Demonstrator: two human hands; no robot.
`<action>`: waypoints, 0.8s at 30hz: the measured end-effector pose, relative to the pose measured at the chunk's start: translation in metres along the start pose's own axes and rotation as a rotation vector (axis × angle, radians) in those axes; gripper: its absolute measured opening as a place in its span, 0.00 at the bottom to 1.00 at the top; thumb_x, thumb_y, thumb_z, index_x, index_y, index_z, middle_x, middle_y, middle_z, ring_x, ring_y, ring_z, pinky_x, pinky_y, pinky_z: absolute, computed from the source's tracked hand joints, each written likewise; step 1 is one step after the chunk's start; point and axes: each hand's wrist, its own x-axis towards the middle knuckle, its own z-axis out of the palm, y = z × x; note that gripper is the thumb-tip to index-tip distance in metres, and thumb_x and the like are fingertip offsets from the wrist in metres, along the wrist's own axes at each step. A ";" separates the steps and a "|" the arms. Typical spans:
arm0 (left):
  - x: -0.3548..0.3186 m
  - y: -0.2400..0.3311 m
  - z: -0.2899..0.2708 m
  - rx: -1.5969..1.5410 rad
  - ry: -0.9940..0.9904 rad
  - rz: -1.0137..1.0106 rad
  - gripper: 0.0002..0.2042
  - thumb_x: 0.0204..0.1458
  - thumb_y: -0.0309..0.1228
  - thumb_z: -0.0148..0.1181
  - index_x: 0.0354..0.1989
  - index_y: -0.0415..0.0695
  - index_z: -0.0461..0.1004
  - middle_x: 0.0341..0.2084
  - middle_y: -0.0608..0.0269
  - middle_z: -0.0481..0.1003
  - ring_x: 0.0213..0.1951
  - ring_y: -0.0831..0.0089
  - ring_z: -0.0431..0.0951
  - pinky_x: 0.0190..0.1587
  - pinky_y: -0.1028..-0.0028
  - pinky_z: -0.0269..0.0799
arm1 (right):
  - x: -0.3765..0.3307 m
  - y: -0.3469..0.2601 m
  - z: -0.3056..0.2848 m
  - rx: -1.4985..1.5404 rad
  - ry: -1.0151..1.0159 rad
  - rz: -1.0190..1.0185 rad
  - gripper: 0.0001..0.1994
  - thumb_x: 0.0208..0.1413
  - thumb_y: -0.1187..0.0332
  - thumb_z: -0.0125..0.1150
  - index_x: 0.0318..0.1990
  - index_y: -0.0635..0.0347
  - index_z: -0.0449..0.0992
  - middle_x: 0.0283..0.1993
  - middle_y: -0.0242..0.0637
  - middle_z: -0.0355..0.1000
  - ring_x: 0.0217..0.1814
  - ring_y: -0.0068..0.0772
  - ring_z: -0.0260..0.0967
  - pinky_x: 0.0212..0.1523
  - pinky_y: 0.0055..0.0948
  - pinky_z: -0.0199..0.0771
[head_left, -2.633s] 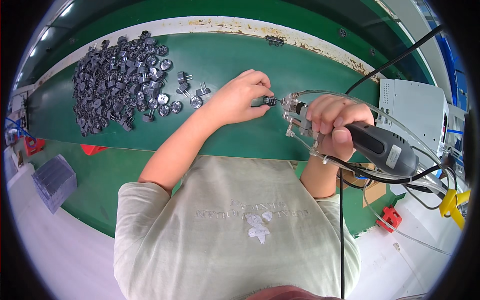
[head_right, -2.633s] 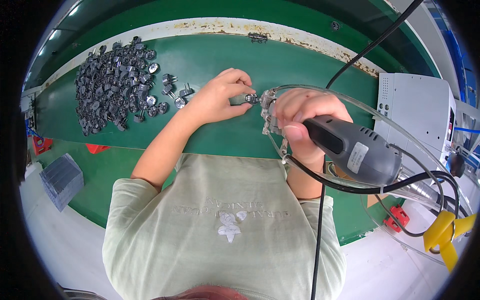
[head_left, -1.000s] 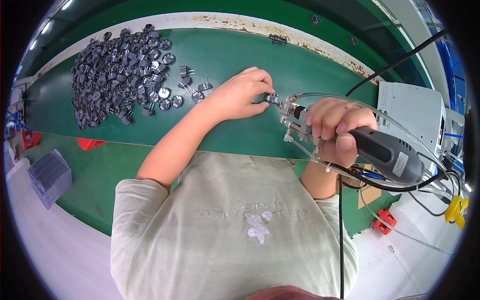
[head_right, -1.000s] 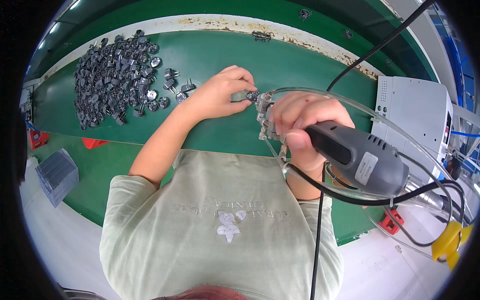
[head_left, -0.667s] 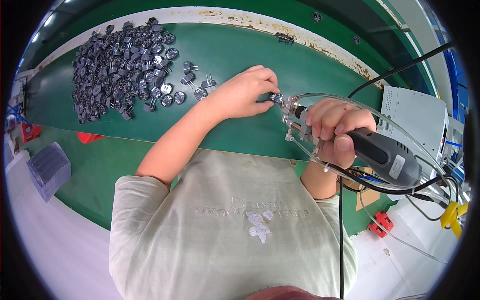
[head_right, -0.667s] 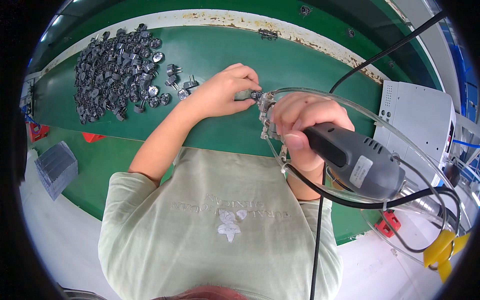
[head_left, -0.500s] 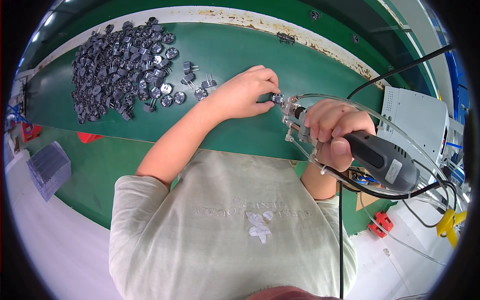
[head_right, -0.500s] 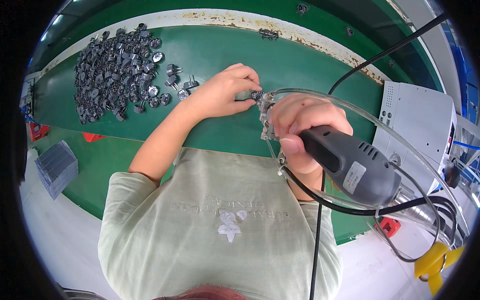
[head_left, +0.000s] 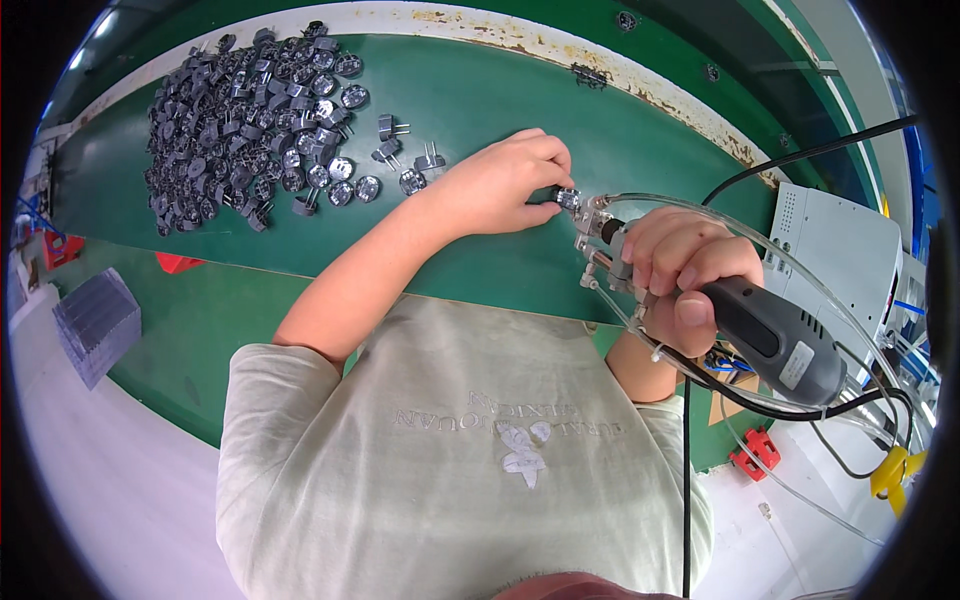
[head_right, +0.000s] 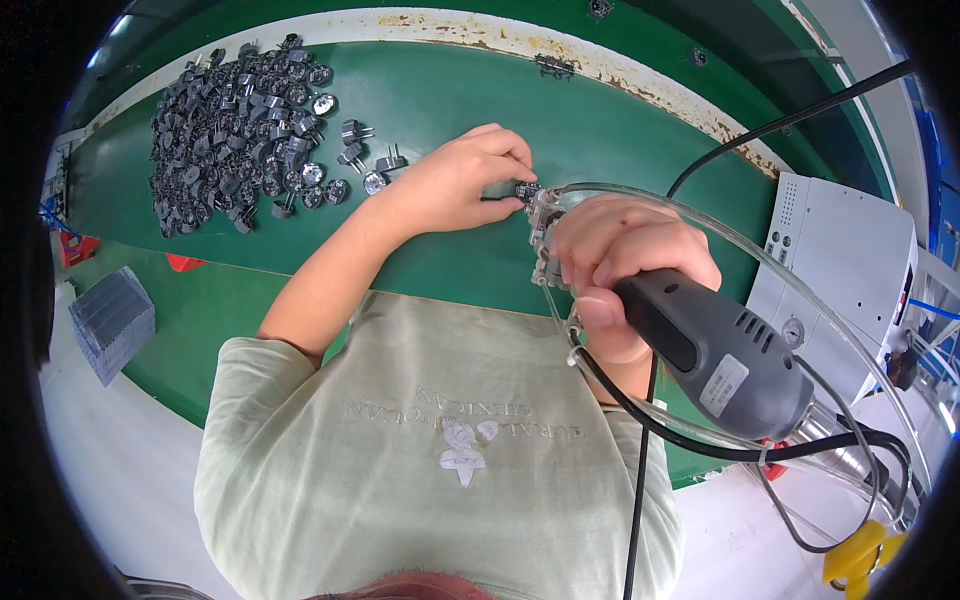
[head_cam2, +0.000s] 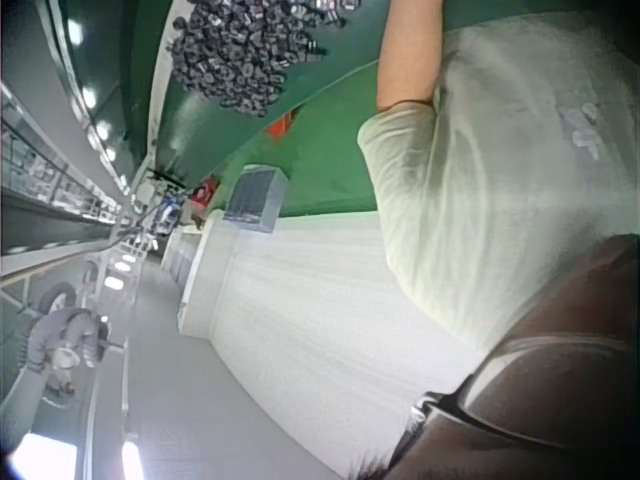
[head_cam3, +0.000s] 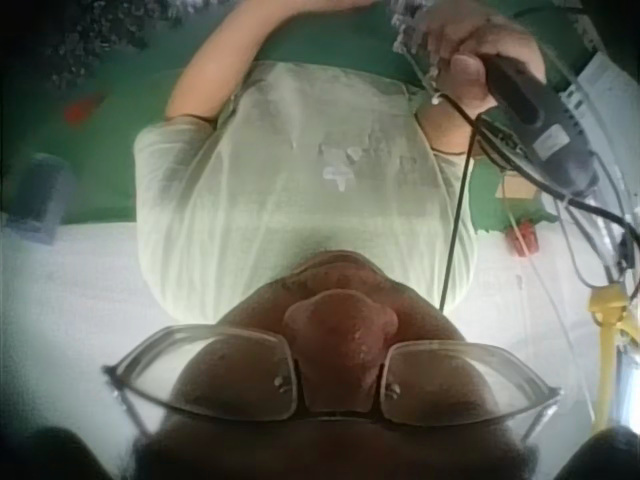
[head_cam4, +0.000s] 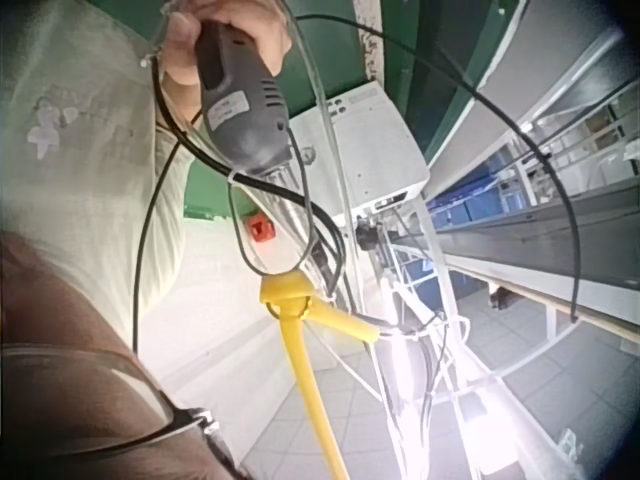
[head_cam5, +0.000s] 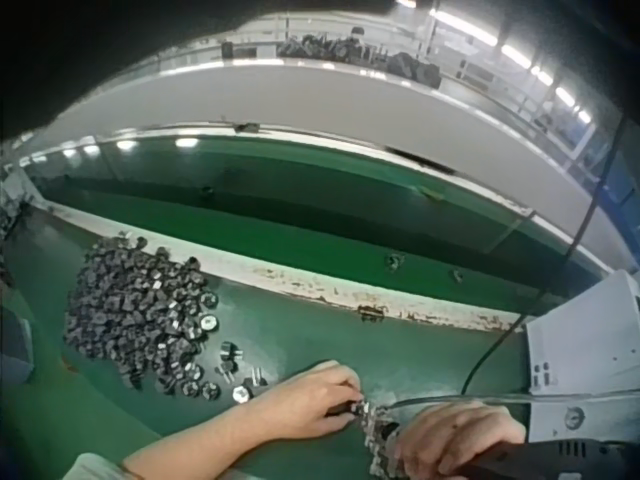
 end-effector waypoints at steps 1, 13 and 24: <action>0.000 0.000 0.000 -0.001 0.001 0.001 0.13 0.47 0.26 0.72 0.42 0.39 0.83 0.43 0.61 0.77 0.48 0.59 0.76 0.54 0.63 0.75 | 0.000 0.000 0.000 -0.006 0.000 0.003 0.17 0.55 0.66 0.76 0.33 0.61 0.67 0.19 0.34 0.67 0.18 0.30 0.64 0.22 0.34 0.71; -0.001 0.002 0.000 -0.005 0.002 0.016 0.13 0.46 0.25 0.72 0.42 0.38 0.82 0.43 0.60 0.77 0.48 0.58 0.76 0.52 0.63 0.76 | -0.001 0.004 -0.001 -0.037 -0.052 -0.006 0.13 0.50 0.75 0.73 0.31 0.63 0.68 0.19 0.36 0.68 0.19 0.33 0.67 0.23 0.34 0.73; 0.016 0.010 -0.031 0.191 -0.054 0.015 0.12 0.48 0.29 0.70 0.40 0.39 0.81 0.42 0.57 0.77 0.49 0.55 0.76 0.53 0.62 0.75 | 0.013 -0.019 -0.011 0.112 0.019 -0.122 0.18 0.52 0.63 0.80 0.33 0.60 0.72 0.22 0.34 0.72 0.20 0.32 0.71 0.25 0.36 0.76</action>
